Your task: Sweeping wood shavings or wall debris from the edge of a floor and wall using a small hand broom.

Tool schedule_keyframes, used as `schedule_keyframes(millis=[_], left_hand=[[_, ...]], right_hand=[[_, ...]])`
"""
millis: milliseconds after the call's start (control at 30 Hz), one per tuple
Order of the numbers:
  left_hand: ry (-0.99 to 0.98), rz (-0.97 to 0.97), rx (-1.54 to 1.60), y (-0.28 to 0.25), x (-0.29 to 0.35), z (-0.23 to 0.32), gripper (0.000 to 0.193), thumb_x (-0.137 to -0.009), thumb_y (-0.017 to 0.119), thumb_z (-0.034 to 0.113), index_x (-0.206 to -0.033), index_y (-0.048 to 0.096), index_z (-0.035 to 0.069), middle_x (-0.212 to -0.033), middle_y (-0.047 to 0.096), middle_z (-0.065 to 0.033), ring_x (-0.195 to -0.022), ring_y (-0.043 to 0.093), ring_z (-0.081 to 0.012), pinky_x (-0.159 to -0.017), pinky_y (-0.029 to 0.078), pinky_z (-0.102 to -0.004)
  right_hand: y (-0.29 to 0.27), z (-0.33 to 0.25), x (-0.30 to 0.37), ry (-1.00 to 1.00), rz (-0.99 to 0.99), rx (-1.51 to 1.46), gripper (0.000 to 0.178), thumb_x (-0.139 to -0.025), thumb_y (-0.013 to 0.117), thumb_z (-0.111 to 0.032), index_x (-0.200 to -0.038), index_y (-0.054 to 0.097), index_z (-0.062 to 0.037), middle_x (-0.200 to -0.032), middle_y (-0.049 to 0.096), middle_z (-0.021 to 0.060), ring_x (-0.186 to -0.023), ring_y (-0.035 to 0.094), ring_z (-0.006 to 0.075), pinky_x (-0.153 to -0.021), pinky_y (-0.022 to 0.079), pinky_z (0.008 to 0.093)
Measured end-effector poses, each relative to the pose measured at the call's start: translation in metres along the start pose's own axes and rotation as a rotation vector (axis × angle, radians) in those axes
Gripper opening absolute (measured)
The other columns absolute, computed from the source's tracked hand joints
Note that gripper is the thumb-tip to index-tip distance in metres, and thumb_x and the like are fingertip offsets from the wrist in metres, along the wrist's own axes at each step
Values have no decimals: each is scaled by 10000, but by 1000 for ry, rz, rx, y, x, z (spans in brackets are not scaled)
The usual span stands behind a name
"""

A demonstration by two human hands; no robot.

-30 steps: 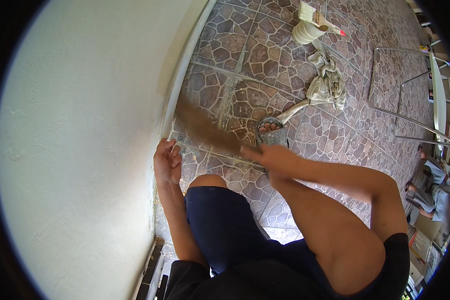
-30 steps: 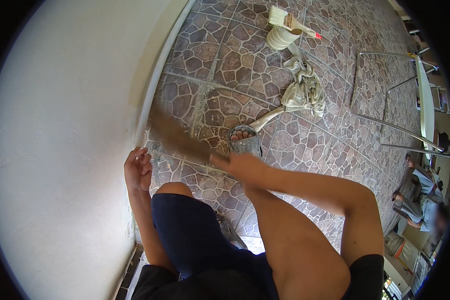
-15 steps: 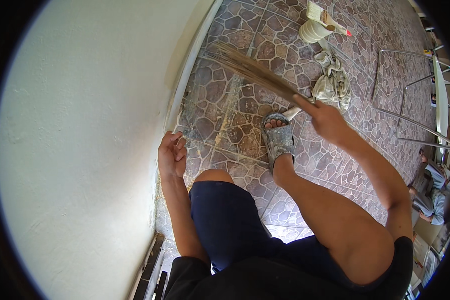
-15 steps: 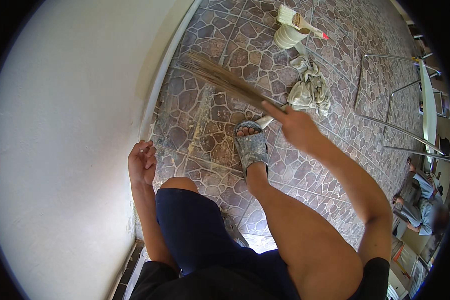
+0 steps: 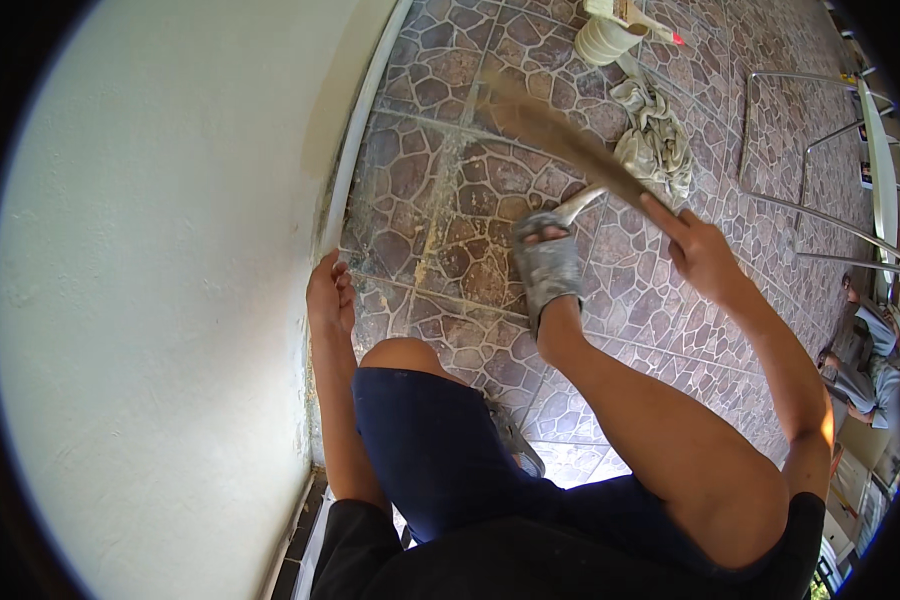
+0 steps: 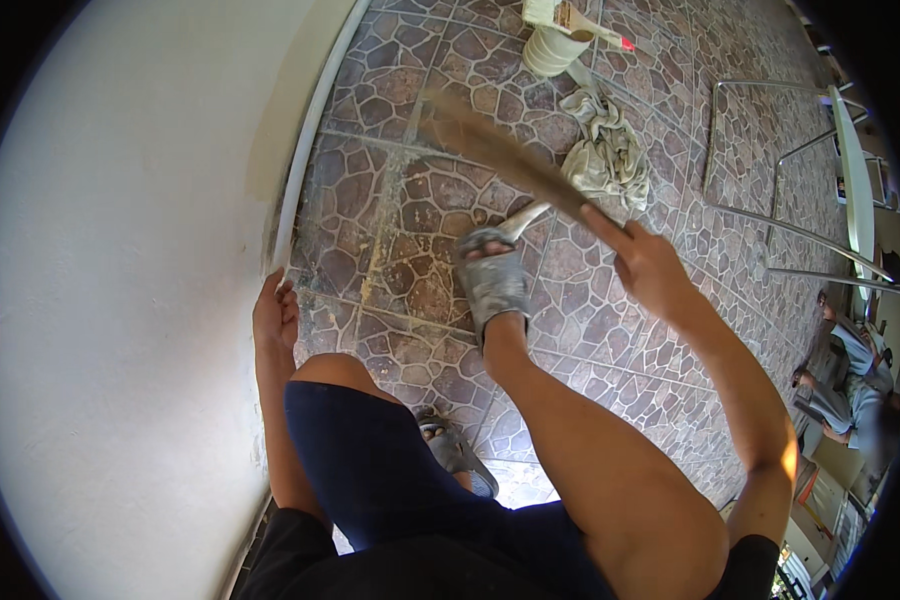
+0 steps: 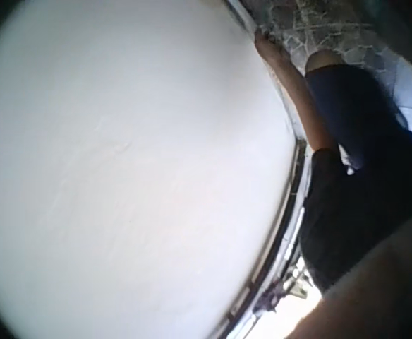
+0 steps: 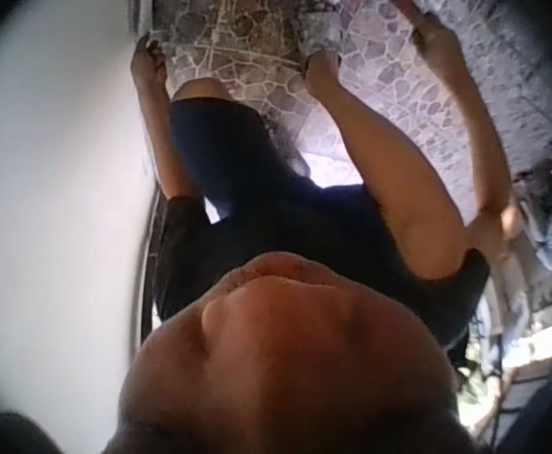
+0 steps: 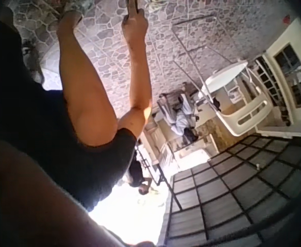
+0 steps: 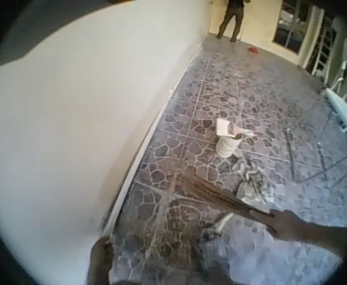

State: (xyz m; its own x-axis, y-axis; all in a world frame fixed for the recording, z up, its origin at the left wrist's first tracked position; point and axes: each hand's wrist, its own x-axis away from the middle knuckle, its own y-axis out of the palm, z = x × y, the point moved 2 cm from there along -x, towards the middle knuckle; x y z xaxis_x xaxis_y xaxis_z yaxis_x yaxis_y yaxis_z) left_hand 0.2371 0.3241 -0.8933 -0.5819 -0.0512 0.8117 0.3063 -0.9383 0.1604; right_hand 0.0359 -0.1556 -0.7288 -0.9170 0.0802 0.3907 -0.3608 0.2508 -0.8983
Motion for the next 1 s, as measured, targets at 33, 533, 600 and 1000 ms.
schedule_keyframes(millis=[33, 533, 600, 1000], left_hand=[[15, 22, -9, -9, -5, 0, 218, -949, 672, 163, -1035, 561, -3, -898, 549, -67, -588, 414, -57, -378, 270, -176], [345, 266, -569, -41, -69, -21, 314, -915, 757, 321, -831, 652, 37, -629, 535, -2, -483, 429, -104, -416, 321, -279], [328, 315, -554, -38, -68, -21, 282, -921, 756, 314, -871, 641, 61, -587, 447, 37, -465, 379, -65, -406, 284, -249], [238, 290, -428, -54, -66, -11, 244, -880, 791, 247, -787, 631, 88, -605, 465, 27, -451, 376, -99, -401, 285, -274]], right_hand=[[17, 4, -10, -28, -13, 13, 841, -853, 560, 56, -1555, 339, -352, -1055, 657, 247, -658, 670, 296, -646, 606, 404], [-7, -4, -27, -41, 63, -31, 815, -817, 589, 88, -1527, 434, -283, -810, 602, 141, -642, 622, 245, -668, 558, 406], [3, -4, -66, -96, 250, -26, 793, -807, 586, 89, -1519, 452, -232, -851, 629, 159, -676, 644, 282, -679, 554, 418], [13, -56, 7, -446, -413, 73, 838, -836, 595, 21, -1549, 347, -343, -932, 599, 163, -641, 649, 278, -577, 565, 395]])
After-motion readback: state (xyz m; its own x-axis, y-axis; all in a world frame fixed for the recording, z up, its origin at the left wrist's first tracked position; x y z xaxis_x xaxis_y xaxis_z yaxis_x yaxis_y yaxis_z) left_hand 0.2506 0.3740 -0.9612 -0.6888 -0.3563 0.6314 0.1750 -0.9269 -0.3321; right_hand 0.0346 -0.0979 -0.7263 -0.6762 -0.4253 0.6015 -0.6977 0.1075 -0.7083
